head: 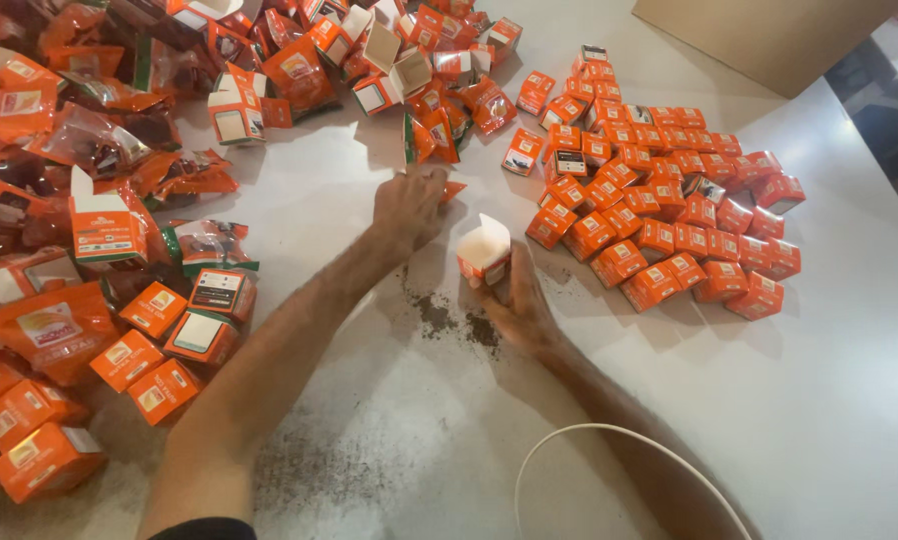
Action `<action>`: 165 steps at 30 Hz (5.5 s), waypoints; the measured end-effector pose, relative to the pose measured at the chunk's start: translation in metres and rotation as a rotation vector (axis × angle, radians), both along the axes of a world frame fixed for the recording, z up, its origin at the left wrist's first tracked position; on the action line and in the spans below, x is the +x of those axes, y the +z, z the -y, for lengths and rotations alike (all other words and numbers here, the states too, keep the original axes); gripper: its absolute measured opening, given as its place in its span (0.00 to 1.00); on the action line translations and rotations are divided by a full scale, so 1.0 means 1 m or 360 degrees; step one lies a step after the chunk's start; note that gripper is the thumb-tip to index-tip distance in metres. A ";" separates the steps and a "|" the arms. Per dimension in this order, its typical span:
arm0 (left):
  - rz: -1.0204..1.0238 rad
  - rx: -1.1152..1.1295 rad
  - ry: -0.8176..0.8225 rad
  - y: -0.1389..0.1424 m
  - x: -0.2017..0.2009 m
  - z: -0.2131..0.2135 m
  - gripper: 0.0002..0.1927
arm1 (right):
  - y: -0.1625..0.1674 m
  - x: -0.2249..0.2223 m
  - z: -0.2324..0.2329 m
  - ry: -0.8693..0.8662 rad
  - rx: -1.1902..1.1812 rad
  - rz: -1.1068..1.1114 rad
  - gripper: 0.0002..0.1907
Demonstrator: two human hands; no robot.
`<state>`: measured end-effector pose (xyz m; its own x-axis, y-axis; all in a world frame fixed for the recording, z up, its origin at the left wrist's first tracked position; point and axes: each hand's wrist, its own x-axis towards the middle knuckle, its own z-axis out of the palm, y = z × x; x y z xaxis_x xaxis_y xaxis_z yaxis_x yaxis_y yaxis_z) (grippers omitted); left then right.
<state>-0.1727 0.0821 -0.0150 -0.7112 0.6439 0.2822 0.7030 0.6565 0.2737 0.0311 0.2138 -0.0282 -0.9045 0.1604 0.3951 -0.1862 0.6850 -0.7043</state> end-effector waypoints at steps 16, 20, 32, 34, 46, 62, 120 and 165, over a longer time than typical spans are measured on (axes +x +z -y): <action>-0.0729 0.1061 -0.1124 0.023 0.125 0.089 0.26 | 0.015 0.022 0.024 0.0107 -0.0214 0.0242 0.31; -0.0580 0.0740 -0.0936 0.018 0.125 0.093 0.32 | 0.014 0.022 0.023 0.0233 -0.0203 0.0116 0.35; 0.0156 0.0948 -0.0222 0.012 0.142 0.063 0.09 | 0.030 0.024 0.033 0.0203 -0.0077 0.0070 0.31; 0.0501 0.1059 -0.0097 0.015 0.140 0.064 0.17 | 0.028 0.024 0.031 0.0209 -0.0022 0.0048 0.31; 0.1110 0.1013 -0.0099 -0.005 0.114 0.054 0.10 | 0.008 0.026 0.031 0.0258 -0.0033 -0.0096 0.32; 0.1454 0.1088 -0.0254 -0.006 0.091 0.057 0.11 | 0.016 0.023 0.037 0.0186 0.0389 -0.0203 0.28; -0.0480 0.0451 -0.0046 0.056 -0.033 -0.033 0.33 | -0.014 0.004 -0.007 0.0216 -0.0361 0.0122 0.41; 0.0986 0.1136 -0.0119 0.002 0.119 0.044 0.06 | 0.018 0.015 0.011 0.0181 0.0148 -0.0140 0.36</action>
